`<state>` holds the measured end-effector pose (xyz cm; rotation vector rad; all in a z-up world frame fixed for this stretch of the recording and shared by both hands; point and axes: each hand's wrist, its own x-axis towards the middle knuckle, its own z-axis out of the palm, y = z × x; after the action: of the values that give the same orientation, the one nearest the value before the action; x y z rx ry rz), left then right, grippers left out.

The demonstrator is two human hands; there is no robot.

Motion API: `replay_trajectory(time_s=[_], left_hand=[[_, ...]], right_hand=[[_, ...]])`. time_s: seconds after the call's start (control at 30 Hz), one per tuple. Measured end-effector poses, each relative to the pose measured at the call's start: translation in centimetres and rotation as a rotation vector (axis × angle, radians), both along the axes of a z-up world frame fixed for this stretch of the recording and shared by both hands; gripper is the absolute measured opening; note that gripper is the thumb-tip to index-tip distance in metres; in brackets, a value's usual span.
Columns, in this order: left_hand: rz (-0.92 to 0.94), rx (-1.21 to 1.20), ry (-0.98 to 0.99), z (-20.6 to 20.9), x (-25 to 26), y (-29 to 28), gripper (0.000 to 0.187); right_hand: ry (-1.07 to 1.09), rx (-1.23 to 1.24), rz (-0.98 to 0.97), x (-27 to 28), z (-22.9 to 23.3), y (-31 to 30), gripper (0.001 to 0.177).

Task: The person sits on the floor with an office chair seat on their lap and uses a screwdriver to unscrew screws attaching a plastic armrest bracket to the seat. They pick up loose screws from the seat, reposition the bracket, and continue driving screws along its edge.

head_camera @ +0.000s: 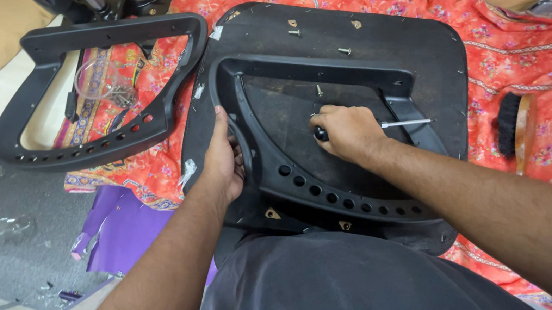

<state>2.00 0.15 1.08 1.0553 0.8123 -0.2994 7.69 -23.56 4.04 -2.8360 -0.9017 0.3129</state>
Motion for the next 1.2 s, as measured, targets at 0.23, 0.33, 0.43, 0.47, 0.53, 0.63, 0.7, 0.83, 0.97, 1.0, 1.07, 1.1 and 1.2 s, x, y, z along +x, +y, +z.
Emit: replay_trajectory(time_s=[0.23, 0.33, 0.43, 0.47, 0.53, 0.63, 0.7, 0.83, 0.97, 1.0, 1.07, 1.1, 1.2], left_hand=[[-0.071, -0.186, -0.021, 2.0, 1.7, 0.9, 0.057], [-0.088, -0.193, -0.02, 1.5, 2.2, 1.4, 0.052], [-0.117, -0.257, -0.047, 0.9, 2.5, 2.0, 0.05], [-0.136, -0.262, -0.056, 0.8, 2.5, 2.5, 0.052], [-0.185, -0.258, -0.066, 0.6, 2.7, 3.2, 0.057], [-0.261, -0.225, -0.059, 0.4, 3.3, 4.2, 0.067], [-0.291, -0.197, -0.048, 0.3, 3.8, 4.5, 0.074], [-0.308, -0.243, -0.034, -0.5, 4.2, 4.7, 0.069], [-0.323, -0.231, -0.038, -1.3, 4.2, 5.0, 0.068], [-0.325, -0.238, -0.034, -1.4, 4.2, 5.0, 0.068], [-0.32, -0.27, -0.043, -1.5, 4.3, 5.1, 0.071], [-0.318, -0.285, -0.047, -1.6, 4.3, 5.2, 0.072], [-0.319, -0.281, -0.017, -1.5, 4.3, 5.3, 0.073]], right_hand=[[-0.013, -0.02, -0.004, 0.2, -0.8, 0.9, 0.027], [0.035, -0.065, -0.047, 0.0, -0.8, 1.1, 0.026], [0.043, -0.101, -0.063, -0.2, -0.4, 1.5, 0.03], [0.04, -0.083, -0.074, -0.3, -0.2, 1.7, 0.031], [0.032, -0.046, -0.091, -0.4, 0.4, 2.4, 0.034], [0.101, 0.055, -0.178, -0.4, 1.3, 4.0, 0.025], [0.138, 0.154, -0.212, 0.2, 2.0, 5.3, 0.023], [0.191, 0.262, -0.255, 1.4, 2.8, 8.1, 0.024], [0.168, 0.344, -0.172, 2.0, 2.7, 10.6, 0.023], [0.185, 0.323, -0.19, 1.9, 2.6, 11.2, 0.023], [0.218, 0.298, -0.238, 1.6, 2.4, 12.0, 0.024], [0.234, 0.293, -0.268, 1.4, 2.3, 12.2, 0.024], [0.239, 0.288, -0.335, 0.7, 2.3, 12.5, 0.026]])
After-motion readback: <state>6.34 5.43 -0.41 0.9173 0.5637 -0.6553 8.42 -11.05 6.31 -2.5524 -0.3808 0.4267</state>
